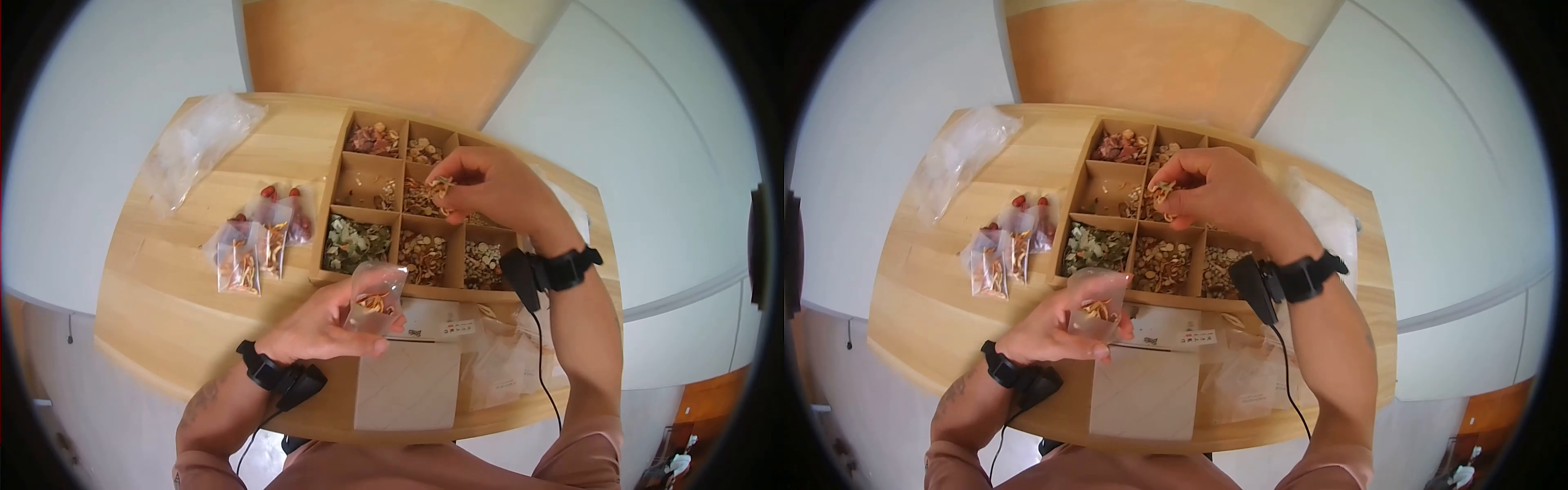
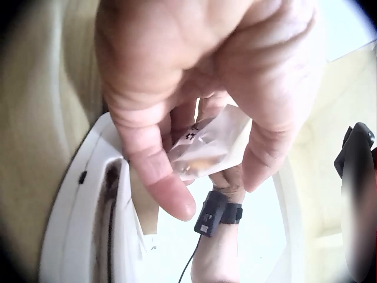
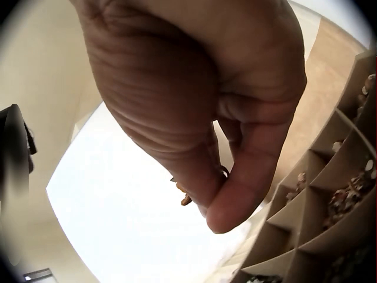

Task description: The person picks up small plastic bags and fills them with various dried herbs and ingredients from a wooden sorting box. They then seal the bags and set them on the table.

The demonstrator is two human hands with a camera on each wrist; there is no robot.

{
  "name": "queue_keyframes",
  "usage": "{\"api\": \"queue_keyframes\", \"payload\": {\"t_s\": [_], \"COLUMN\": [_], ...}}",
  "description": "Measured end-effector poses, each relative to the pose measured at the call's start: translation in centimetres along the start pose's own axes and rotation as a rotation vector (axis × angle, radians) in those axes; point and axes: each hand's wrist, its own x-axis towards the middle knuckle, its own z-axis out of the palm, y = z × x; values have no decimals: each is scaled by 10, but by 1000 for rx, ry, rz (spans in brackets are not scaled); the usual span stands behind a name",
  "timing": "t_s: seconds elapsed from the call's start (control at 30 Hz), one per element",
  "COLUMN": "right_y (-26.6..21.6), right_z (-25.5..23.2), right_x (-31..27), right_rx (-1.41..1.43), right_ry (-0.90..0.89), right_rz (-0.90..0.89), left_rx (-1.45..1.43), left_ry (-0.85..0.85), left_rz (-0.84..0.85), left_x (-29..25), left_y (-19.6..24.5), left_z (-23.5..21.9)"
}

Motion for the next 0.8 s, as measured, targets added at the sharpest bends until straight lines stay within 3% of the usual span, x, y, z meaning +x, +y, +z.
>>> {"api": "queue_keyframes", "payload": {"t_s": [0.2, 0.4, 0.57, 0.67, 0.8], "right_y": [-37, -23, -17, -18, -17], "right_z": [33, 60, 74, 77, 78], "right_x": [-44, -53, -55, -57, -58], "right_rx": [-28, -445, -613, -682, -667], "right_ry": [-218, -131, -169, -192, -222], "right_rz": [-105, -547, -558, -537, -522], "left_rx": [-173, -253, -145, -177, -229], "left_ry": [6, 9, -8, -20, -31], "left_rz": [-114, -196, -105, -214, -176], "left_x": [0, -1, 0, -1, -2], "left_y": [8, 17, 21, 25, 19], "left_z": [5, 11, 13, 13, 13]}}
